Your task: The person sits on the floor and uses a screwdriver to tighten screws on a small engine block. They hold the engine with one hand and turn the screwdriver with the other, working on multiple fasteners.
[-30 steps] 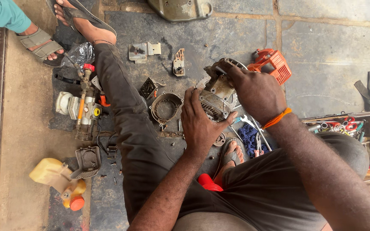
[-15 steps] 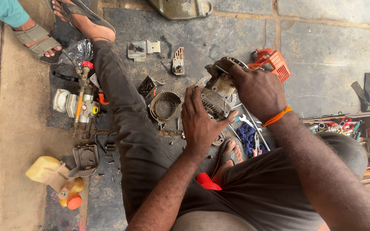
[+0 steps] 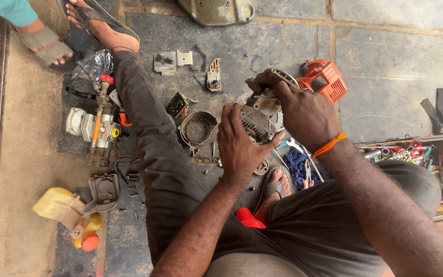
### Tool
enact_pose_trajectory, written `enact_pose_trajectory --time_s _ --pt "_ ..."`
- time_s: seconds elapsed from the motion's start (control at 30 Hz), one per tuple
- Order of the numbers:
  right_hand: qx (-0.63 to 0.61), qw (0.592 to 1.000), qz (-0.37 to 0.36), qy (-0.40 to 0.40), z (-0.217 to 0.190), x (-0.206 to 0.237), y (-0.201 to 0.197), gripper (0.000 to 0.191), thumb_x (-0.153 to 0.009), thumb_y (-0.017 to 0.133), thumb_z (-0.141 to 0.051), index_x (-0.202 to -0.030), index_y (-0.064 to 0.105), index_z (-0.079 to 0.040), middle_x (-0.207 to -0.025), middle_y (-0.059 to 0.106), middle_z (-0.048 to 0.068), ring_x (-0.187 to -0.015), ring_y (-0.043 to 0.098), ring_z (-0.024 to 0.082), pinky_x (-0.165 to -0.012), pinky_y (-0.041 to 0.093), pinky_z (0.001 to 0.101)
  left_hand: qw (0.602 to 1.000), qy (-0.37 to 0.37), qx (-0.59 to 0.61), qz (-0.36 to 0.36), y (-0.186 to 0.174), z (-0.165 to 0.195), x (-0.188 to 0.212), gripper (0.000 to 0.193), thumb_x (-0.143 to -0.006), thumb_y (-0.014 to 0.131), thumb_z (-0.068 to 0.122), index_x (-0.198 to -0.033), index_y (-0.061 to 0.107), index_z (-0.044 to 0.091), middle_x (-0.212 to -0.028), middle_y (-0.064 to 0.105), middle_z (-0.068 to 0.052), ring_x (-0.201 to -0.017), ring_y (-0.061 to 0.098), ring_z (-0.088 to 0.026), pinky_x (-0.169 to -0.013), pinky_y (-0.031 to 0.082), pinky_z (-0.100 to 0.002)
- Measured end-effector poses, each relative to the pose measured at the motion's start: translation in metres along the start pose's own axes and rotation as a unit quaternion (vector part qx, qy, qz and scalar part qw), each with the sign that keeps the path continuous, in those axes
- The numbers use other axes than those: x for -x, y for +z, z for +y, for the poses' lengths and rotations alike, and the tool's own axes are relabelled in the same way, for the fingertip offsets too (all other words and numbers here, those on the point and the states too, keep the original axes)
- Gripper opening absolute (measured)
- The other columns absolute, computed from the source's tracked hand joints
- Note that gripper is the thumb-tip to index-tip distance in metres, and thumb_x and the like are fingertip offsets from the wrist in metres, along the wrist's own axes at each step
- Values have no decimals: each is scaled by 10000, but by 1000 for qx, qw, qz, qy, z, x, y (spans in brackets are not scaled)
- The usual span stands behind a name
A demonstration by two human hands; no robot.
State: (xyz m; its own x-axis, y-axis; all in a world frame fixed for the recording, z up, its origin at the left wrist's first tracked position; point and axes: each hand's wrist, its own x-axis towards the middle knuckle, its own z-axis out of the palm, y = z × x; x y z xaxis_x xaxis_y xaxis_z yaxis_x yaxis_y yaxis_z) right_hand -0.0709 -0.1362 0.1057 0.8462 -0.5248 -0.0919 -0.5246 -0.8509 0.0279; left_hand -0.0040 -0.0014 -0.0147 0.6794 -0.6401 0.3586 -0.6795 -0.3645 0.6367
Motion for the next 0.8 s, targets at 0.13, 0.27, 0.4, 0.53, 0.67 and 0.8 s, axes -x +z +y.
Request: enact_pose_trajectory --time_s 0.13,0.27,0.4,0.53,0.67,0.8 --pt "5 999 33 -4 -4 0 5 230 -990 535 -9 -1219 550 -30 -881 722 163 -692 739 298 -560 580 434 1000 6 10 -1 3 -2 2 1201 -739 788 800 -1507 320 3 -1502 389 -310 -1421 476 -456 -1121 482 -618" --pt "-2 998 60 -30 -3 1 5 298 -950 550 -10 -1247 566 -35 -896 731 159 -707 740 291 -556 575 421 1000 8 -2 3 6 -5 3 1209 -734 790 801 -1508 319 2 -1500 388 -310 -1421 476 -451 -1117 480 -619" --pt "-16 998 36 -52 -1 4 0 317 -953 548 -50 -1263 609 -74 -933 758 133 -767 754 285 -552 573 423 1000 4 5 0 7 -6 3 1197 -747 779 808 -1512 322 8 -1496 391 -304 -1422 479 -445 -1120 485 -610" --pt "-83 996 -4 -29 -7 9 -2 337 -1050 545 -218 -1372 604 -140 -964 761 115 -683 753 281 -549 575 435 1000 9 0 10 6 -7 4 1197 -764 756 815 -1515 307 -2 -1523 371 -309 -1434 475 -445 -1131 486 -597" --pt "-211 972 75 -74 -7 12 -1 440 -979 666 -390 -1290 660 -79 -926 759 132 -727 744 295 -609 574 443 1000 4 3 0 2 -5 3 1202 -772 748 812 -1533 302 -4 -1536 362 -303 -1446 466 -445 -1129 484 -592" --pt "-236 971 13 29 -10 13 6 442 -962 679 -502 -1167 710 -111 -785 750 133 -721 745 269 -646 567 441 1000 0 10 1 0 -2 3 1205 -758 756 810 -1532 301 6 -1548 360 -301 -1458 455 -443 -1136 479 -595"
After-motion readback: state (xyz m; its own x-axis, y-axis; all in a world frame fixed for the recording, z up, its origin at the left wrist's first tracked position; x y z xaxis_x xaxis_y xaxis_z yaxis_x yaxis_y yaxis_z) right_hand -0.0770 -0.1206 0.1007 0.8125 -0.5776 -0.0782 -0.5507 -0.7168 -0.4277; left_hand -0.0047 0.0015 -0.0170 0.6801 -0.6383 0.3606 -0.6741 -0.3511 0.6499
